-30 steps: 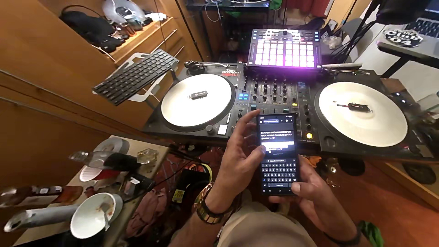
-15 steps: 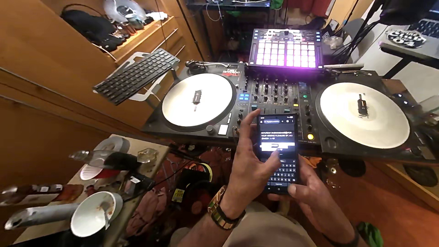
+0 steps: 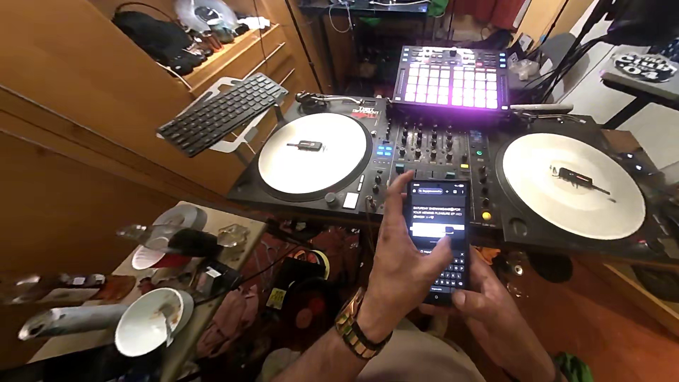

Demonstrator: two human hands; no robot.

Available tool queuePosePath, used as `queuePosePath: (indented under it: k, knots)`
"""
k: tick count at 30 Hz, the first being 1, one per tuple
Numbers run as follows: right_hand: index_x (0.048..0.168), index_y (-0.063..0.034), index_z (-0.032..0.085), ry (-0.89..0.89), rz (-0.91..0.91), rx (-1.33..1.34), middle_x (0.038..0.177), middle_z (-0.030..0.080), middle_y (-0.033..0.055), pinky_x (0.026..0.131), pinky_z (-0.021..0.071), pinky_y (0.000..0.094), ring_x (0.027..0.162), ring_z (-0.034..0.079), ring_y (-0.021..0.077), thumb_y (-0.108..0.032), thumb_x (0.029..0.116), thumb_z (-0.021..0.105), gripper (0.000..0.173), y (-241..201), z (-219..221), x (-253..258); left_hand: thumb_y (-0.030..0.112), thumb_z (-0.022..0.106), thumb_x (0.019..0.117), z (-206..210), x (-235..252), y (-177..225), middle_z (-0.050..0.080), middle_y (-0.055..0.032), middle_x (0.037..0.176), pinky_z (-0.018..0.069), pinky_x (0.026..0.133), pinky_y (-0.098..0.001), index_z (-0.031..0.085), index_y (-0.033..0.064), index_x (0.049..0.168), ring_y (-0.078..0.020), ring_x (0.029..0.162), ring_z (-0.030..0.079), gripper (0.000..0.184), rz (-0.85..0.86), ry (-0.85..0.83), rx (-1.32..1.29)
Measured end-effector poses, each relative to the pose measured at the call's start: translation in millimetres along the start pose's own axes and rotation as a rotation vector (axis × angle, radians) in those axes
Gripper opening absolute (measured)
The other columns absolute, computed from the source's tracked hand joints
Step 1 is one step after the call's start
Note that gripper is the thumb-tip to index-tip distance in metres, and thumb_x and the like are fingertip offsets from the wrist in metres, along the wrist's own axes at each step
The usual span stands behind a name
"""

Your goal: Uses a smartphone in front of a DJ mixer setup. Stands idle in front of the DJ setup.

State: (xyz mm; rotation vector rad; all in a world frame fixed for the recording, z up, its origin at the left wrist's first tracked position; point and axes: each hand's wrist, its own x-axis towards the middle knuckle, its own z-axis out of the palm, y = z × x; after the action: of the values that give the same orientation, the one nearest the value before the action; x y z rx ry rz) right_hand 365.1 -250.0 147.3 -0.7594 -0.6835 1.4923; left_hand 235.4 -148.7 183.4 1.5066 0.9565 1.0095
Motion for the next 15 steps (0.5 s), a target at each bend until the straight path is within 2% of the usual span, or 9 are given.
queuePosePath:
  k: [5,10,15]
  knots:
    - [0.155,-0.0052,0.021,-0.047,0.025,0.059,0.136,0.061,0.0159,0.09,0.0627,0.0551,0.118,0.067,0.0343,-0.025,0.0875,0.079,0.091,-2,-1,0,0.024,0.059,0.0889,-12,3,-5,0.062,-0.0081,0.128,0.0631,0.081,-0.0388,0.035,0.0241,0.157,-0.0213,0.105,0.068,0.072,0.037,-0.096,-0.221]
    - [0.155,-0.0068,0.022,-0.079,0.024,0.108,0.137,0.061,0.0166,0.09,0.0617,0.0562,0.119,0.067,0.0356,-0.024,0.0893,0.077,0.087,-2,-1,-1,0.009,0.047,0.0851,-19,7,-4,0.063,-0.0098,0.123,0.063,0.077,-0.0389,0.042,0.0194,0.153,-0.0216,0.099,0.07,0.069,0.041,-0.088,-0.227]
    - [0.155,-0.0065,0.023,-0.08,0.035,0.1,0.137,0.061,0.0173,0.09,0.0618,0.057,0.118,0.067,0.0363,-0.025,0.0885,0.077,0.087,-2,0,-1,0.006,0.047,0.0869,-21,8,-2,0.064,-0.011,0.123,0.0628,0.077,-0.0396,0.043,0.0189,0.152,-0.0233,0.099,0.07,0.067,0.039,-0.072,-0.223]
